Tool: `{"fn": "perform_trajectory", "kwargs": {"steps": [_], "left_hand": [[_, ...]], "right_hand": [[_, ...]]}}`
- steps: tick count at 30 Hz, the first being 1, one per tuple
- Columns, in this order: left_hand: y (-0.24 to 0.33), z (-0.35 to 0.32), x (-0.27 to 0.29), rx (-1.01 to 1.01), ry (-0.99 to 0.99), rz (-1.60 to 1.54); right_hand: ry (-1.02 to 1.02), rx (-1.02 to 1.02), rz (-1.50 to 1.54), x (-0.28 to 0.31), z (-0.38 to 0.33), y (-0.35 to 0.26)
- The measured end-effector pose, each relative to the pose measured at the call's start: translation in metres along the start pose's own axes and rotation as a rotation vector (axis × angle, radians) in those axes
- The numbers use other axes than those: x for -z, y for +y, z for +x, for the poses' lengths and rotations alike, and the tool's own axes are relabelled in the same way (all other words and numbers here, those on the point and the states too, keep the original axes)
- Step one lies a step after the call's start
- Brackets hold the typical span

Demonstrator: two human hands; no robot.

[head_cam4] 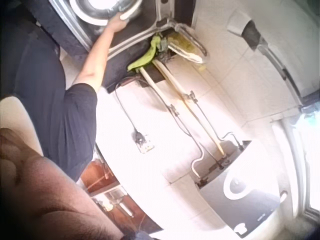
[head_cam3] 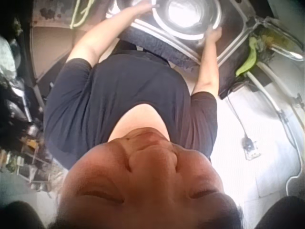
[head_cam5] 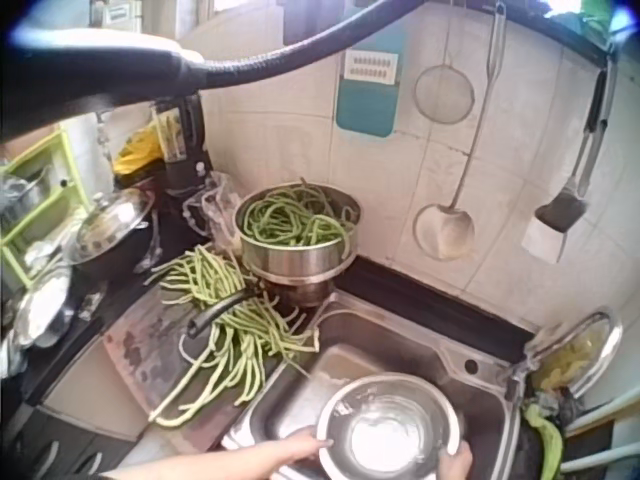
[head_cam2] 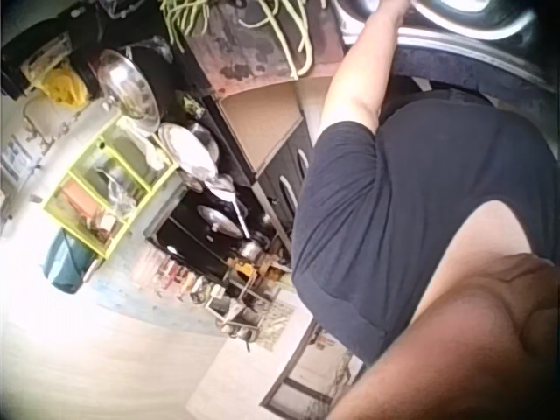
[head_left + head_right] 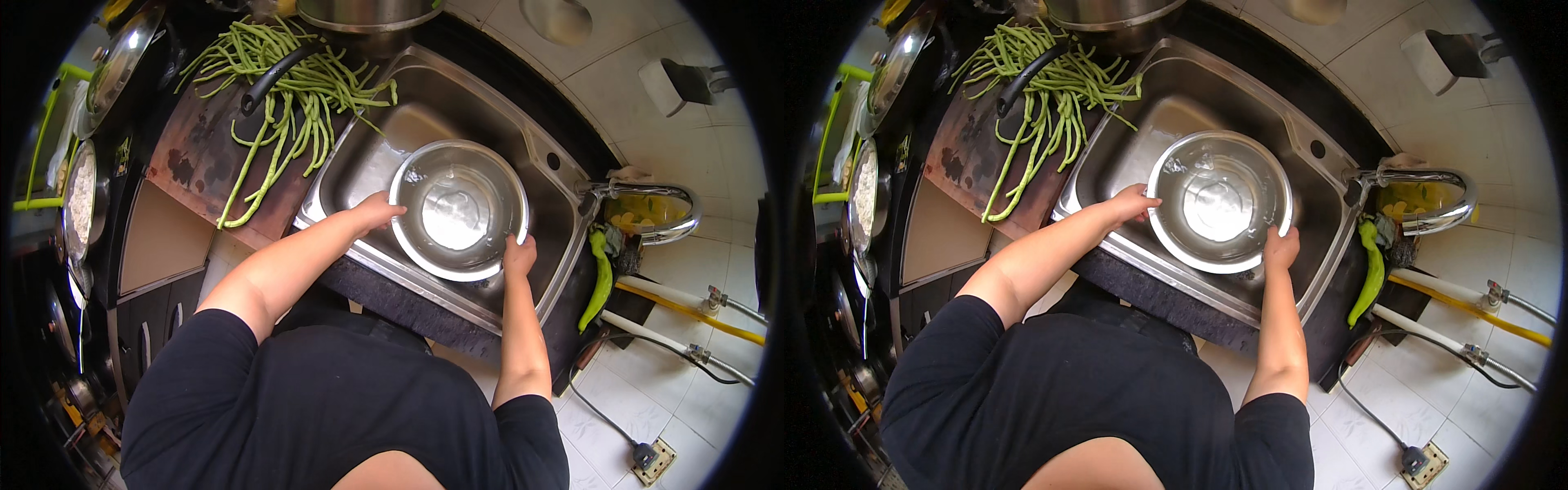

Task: The person washes green beans in a metal bowl at the sink, then transfers them to a wok on the stove. They stir the beans with chopsticks while they cook in boiling water, occasionally lifting the lid to check progress. The person also wipes the stovetop with a cloth during the process.

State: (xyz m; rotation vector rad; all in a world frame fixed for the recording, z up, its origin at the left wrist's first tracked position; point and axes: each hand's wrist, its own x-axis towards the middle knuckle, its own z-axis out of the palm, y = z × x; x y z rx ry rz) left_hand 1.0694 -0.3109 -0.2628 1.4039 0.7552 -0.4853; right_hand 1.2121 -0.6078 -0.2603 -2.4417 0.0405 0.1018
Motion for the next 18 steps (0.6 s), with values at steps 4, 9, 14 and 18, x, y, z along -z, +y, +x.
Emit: {"fn": "perform_trajectory", "kwargs": {"steps": [4,9,14,18], "left_hand": [[-0.002,0.004,0.005,0.004,0.012,0.031],[-0.001,0.003,0.006,0.075,0.044,0.027],[0.001,0.0,0.004,0.088,0.092,0.028],[-0.001,0.002,0.007,0.083,0.06,0.03]], "right_hand": [[0.008,0.066,0.006,0.0,0.004,-0.009],[-0.013,0.081,0.012,0.001,0.005,-0.024],[-0.004,0.081,0.068,-0.003,0.002,-0.013],[-0.019,0.085,-0.005,0.003,-0.001,-0.027]]}}
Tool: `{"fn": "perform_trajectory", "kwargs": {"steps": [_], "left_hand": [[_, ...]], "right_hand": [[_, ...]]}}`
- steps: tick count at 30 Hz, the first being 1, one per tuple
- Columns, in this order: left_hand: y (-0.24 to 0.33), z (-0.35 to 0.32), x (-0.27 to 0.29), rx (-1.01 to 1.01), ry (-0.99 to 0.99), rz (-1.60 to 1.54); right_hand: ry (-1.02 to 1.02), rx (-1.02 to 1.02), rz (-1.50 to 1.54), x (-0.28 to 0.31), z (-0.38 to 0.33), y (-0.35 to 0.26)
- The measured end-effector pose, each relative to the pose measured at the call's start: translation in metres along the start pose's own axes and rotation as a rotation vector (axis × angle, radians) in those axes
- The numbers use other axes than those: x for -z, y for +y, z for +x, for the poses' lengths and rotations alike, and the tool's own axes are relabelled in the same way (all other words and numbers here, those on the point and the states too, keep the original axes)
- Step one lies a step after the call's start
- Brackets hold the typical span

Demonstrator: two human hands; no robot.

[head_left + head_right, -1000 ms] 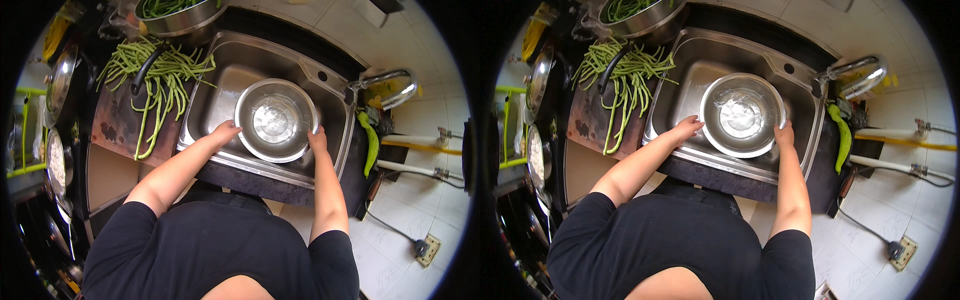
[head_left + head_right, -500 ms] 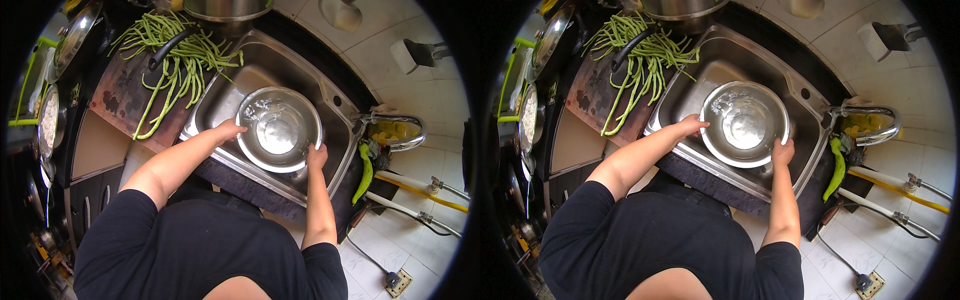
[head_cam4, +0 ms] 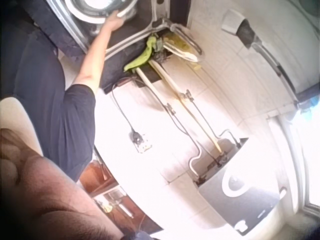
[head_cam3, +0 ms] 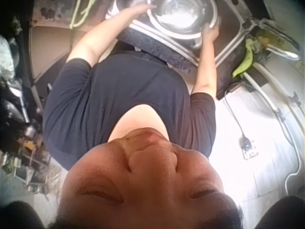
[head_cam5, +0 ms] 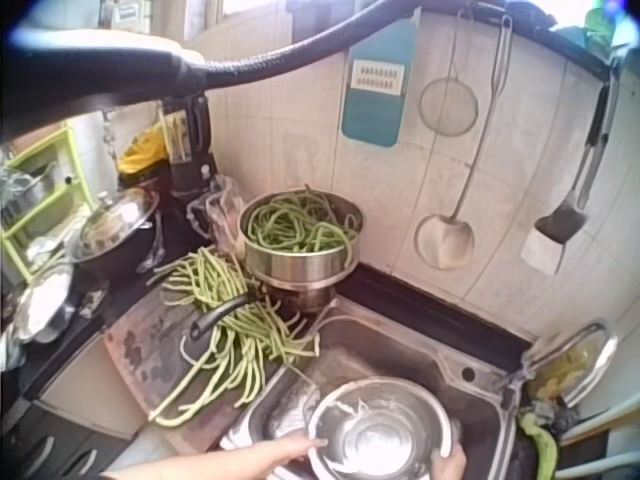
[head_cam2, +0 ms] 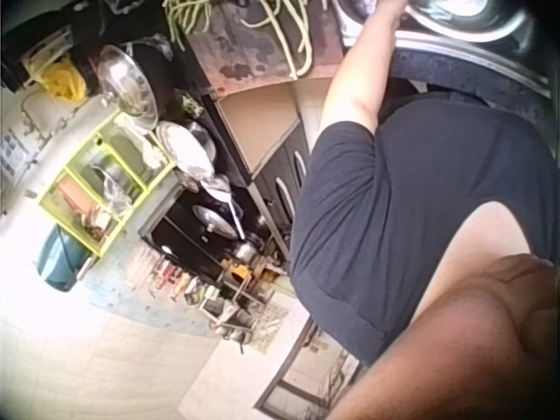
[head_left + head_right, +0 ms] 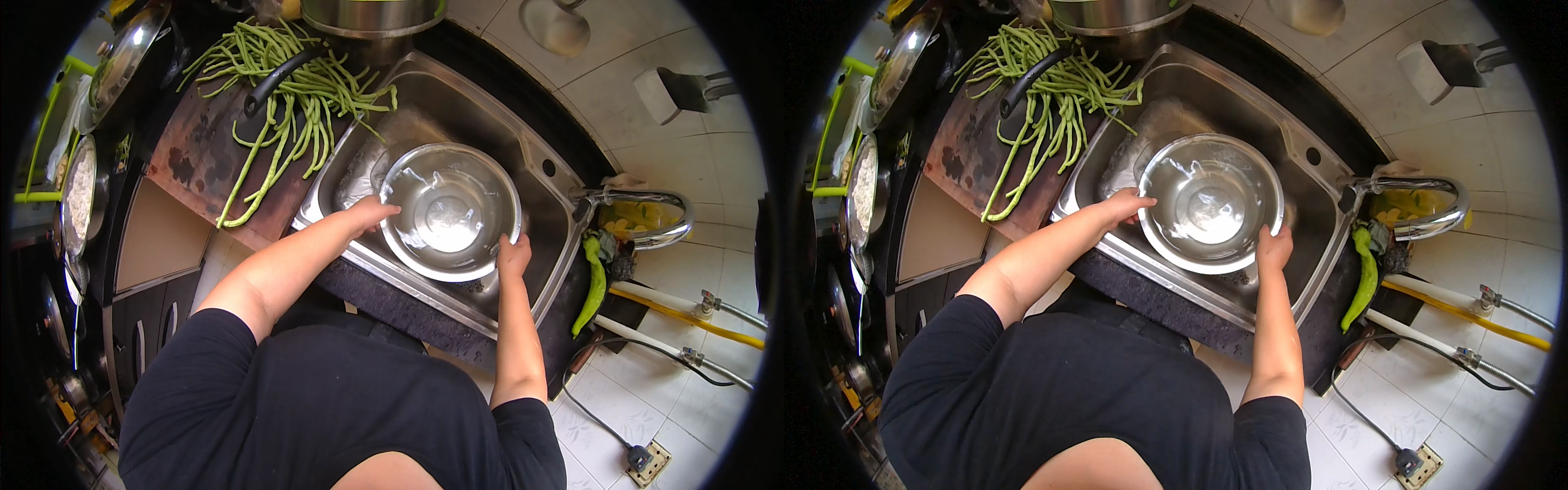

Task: The person washes green beans in a metal bowl at the sink, then transfers them to a wok on the stove. They stir the beans with chopsticks while they cook in boiling water, occasionally lifting the lid to check progress. The person also wipes the stovetop with a cloth during the process.

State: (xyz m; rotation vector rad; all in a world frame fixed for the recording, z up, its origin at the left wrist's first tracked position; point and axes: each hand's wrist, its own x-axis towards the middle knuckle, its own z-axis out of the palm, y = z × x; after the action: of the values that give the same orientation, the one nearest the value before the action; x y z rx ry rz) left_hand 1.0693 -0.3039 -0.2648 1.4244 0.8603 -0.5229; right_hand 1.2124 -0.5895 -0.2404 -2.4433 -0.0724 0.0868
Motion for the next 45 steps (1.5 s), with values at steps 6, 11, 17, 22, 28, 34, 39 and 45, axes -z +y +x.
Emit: {"fn": "perform_trajectory", "kwargs": {"steps": [6,11,17,22,28,34,39,45], "left_hand": [[0.003,-0.002,0.001,0.021,-0.004,0.02],[0.004,-0.006,-0.001,0.004,0.059,-0.01],[0.007,-0.009,-0.001,0.004,0.09,0.027],[0.003,-0.002,-0.003,-0.002,0.13,0.047],[0.003,-0.002,-0.006,-0.034,0.158,0.106],[-0.009,-0.014,-0.01,-0.552,0.602,0.672],[0.019,-0.08,-0.024,-0.593,0.459,0.509],[-0.003,-0.136,-0.021,-0.701,0.168,0.67]], "right_hand": [[0.006,0.015,0.047,0.001,-0.003,-0.008],[-0.002,0.006,0.05,0.0,0.0,-0.008],[-0.029,-0.01,0.087,-0.011,-0.001,0.02],[-0.077,-0.024,0.025,-0.021,0.004,0.05],[-0.213,-0.093,-0.144,-0.013,0.006,0.058],[-0.094,0.175,-0.393,0.012,0.001,0.03],[-0.443,-0.018,0.058,0.038,-0.011,-0.007],[-0.682,0.215,0.265,0.02,-0.033,-0.002]]}}
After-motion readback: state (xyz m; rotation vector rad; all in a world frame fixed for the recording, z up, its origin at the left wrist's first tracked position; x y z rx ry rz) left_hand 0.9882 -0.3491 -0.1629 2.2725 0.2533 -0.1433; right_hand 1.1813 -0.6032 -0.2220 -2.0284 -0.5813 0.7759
